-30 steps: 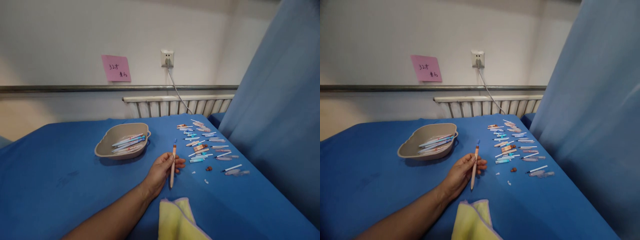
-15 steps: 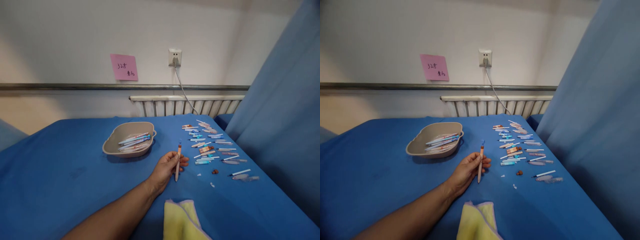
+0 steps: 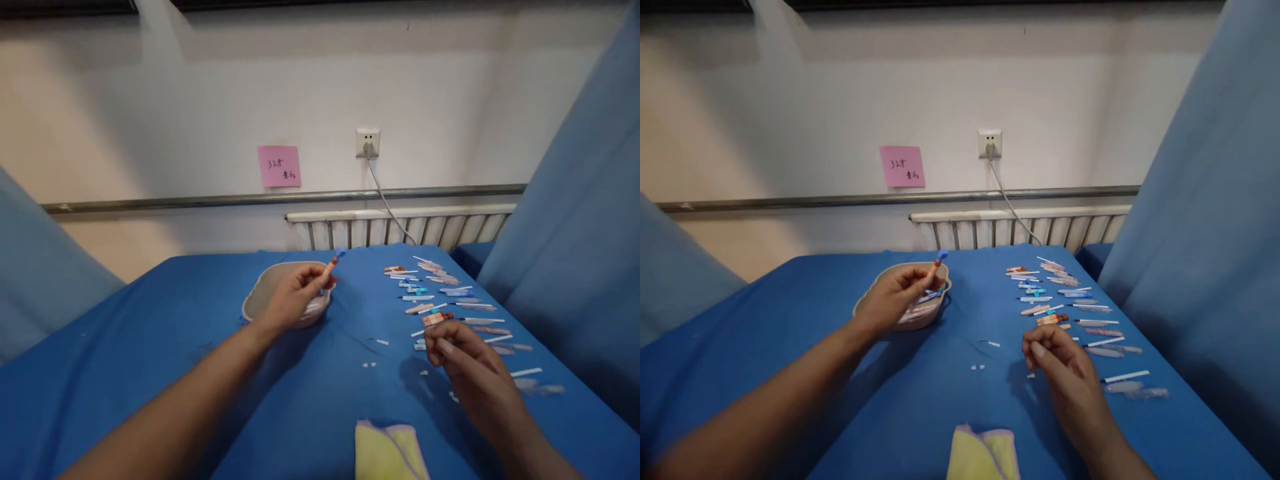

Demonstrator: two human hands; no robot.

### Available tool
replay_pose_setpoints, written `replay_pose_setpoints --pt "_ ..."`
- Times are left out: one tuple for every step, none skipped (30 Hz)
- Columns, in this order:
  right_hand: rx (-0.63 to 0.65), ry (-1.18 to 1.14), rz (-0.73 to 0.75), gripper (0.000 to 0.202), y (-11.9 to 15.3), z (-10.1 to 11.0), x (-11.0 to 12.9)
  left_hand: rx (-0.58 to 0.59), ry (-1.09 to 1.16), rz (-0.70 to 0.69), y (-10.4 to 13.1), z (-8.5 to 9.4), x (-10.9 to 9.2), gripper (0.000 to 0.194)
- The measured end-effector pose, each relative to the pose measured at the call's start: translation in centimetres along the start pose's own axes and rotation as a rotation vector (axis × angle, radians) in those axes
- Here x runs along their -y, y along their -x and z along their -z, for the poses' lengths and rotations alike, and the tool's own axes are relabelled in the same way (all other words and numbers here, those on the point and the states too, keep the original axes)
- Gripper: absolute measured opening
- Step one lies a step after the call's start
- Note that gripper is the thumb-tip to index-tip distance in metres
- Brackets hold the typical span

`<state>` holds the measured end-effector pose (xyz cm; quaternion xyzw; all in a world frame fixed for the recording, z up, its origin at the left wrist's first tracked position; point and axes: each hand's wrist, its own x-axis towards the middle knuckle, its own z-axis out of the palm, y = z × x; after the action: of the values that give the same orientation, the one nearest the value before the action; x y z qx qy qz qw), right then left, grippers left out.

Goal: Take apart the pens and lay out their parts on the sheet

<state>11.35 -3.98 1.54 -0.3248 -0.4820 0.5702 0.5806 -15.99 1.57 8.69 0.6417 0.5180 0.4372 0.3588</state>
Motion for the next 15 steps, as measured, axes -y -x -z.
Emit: replay_pose_setpoints --pt "-0.001 0.031 -0.008 0.011 -0.5 -0.1 -0.4 -0.029 -0.147 -0.009 -0.6 1.4 0.1 0.039" --pt "-0.008 0.067 -0.010 0.011 -0.8 0.1 -0.8 -0.064 -0.326 -0.004 -1.2 2.7 0.4 0.041" --pt "-0.007 0.096 -0.014 0.013 -0.9 0.4 -1.4 -0.062 -0.510 0.009 -1.7 3.6 0.9 0.043" --pt "-0.009 0.120 -0.010 0.016 -1.0 0.8 -1.9 -0.033 -0.674 0.038 -2.1 4.4 1.4 0.044" --pt "-0.008 0.147 -0.017 0.017 -1.1 1.2 -2.3 -0.019 -0.735 0.061 -2.4 4.9 2.0 0.045" --pt "-0.009 0.169 -0.016 0.019 -1.1 1.5 -2.6 -0.010 -0.773 0.075 -2.6 5.3 2.6 0.044" --pt "-0.015 0.185 -0.012 0.020 -1.3 1.8 -2.9 -0.003 -0.813 0.092 -2.7 5.4 3.3 0.043" --pt "-0.023 0.195 -0.006 0.020 -1.4 2.0 -3.0 0.003 -0.853 0.115 -2.7 5.5 3.9 0.042" --pt "-0.030 0.200 0.003 0.020 -1.6 2.2 -3.0 0.010 -0.892 0.137 -2.8 5.6 4.5 0.041" --pt "-0.037 0.202 0.013 0.020 -1.7 2.3 -3.0 0.020 -0.928 0.157 -2.8 5.6 5.0 0.038" --pt "-0.040 0.201 0.022 0.020 -1.9 2.3 -2.9 0.029 -0.963 0.173 -2.9 5.6 5.5 0.036" --pt "-0.040 0.200 0.025 0.020 -2.0 2.4 -2.9 0.037 -0.997 0.186 -3.0 5.7 5.9 0.033" --pt "-0.042 0.199 0.026 0.019 -2.1 2.4 -2.8 0.042 -1.030 0.200 -3.1 5.7 6.3 0.031" --pt "-0.043 0.198 0.025 0.018 -2.1 2.4 -2.8 0.052 -1.061 0.213 -3.3 5.8 6.6 0.029" --pt "-0.047 0.197 0.022 0.018 -2.2 2.5 -2.7 0.061 -1.089 0.224 -3.5 5.8 6.8 0.028"
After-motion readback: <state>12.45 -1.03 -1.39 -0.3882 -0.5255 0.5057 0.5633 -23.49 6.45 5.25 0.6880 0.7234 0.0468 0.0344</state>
